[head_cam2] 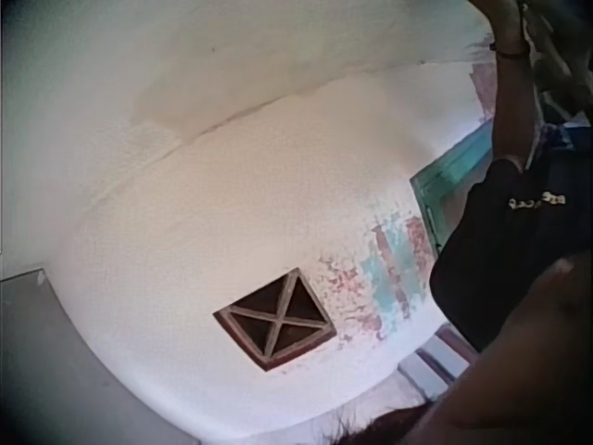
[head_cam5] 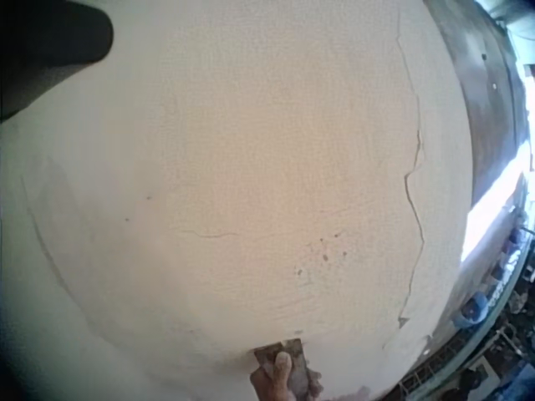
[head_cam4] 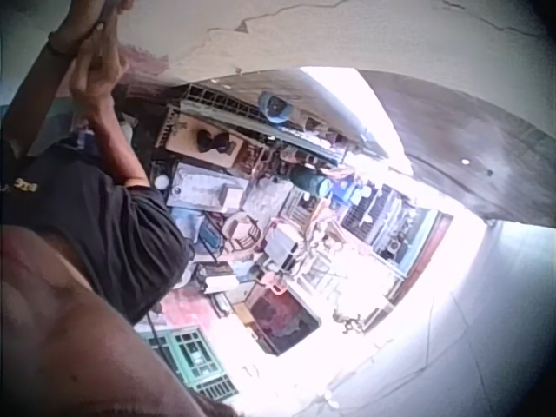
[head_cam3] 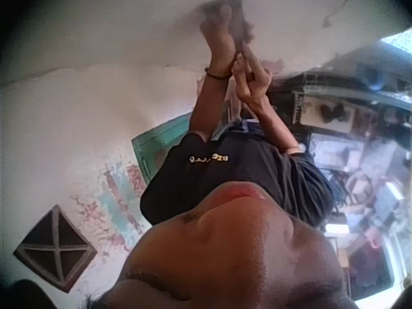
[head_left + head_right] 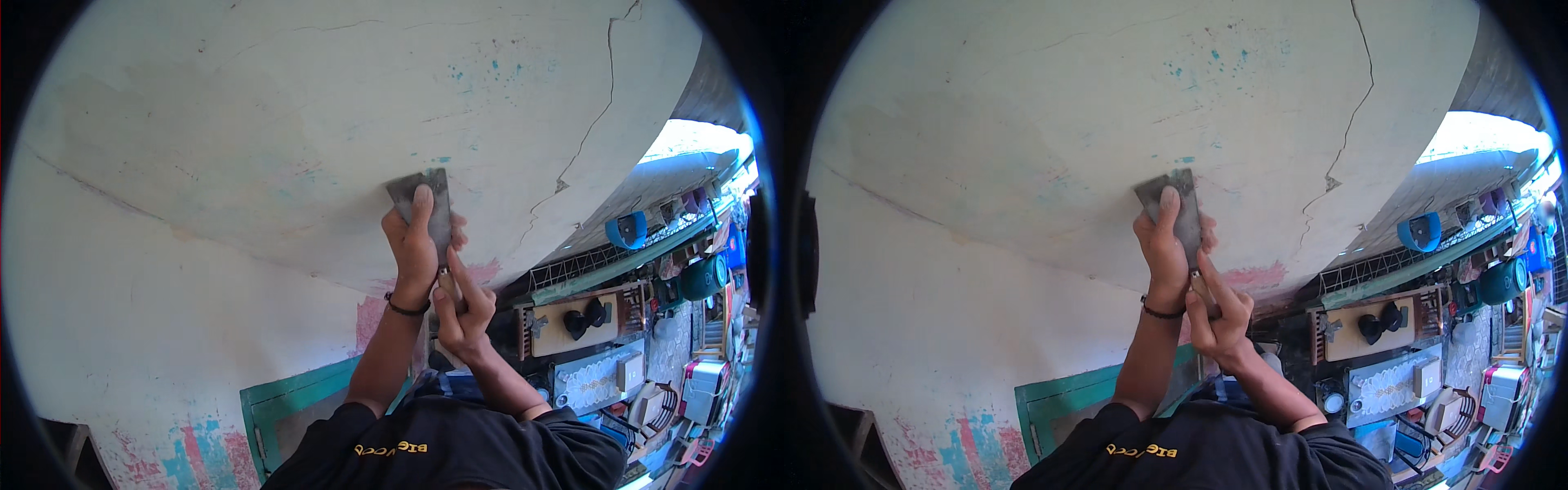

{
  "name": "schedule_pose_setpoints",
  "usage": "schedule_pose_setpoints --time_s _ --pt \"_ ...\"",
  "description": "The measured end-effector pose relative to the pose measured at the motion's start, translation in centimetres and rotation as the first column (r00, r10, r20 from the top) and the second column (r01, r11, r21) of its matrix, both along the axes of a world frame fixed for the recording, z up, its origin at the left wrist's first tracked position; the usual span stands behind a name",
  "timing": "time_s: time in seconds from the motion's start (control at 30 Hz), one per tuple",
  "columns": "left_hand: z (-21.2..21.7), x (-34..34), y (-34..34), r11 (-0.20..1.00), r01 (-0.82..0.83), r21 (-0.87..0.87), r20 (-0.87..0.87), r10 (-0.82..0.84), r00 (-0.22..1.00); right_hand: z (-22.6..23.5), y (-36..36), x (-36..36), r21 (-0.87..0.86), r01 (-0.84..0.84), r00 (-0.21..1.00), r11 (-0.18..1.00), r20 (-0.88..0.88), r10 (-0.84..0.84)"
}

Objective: The person scrapes old pink paint from an interior wall using a metal scraper tool.

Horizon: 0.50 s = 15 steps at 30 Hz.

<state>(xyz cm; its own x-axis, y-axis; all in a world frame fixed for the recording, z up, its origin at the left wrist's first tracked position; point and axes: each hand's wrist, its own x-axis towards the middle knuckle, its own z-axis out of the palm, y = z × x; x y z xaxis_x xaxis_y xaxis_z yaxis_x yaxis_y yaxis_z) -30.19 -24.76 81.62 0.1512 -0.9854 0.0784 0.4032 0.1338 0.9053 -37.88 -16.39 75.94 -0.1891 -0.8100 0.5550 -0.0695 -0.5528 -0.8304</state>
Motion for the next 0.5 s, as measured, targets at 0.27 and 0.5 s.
schedule_pose_setpoints --time_s 0.27,0.5 --pt "0.1 -0.2 0.1 1.0 -0.014 0.008 0.009 0.014 1.0 0.2 0.1 0.0 -0.019 0.017 1.0 1.0 0.014 -0.017" --pt "0.8 -0.2 0.0 1.0 -0.016 -0.022 0.028 0.017 0.999 0.4 0.1 0.0 0.006 0.001 1.0 1.0 0.018 -0.001"
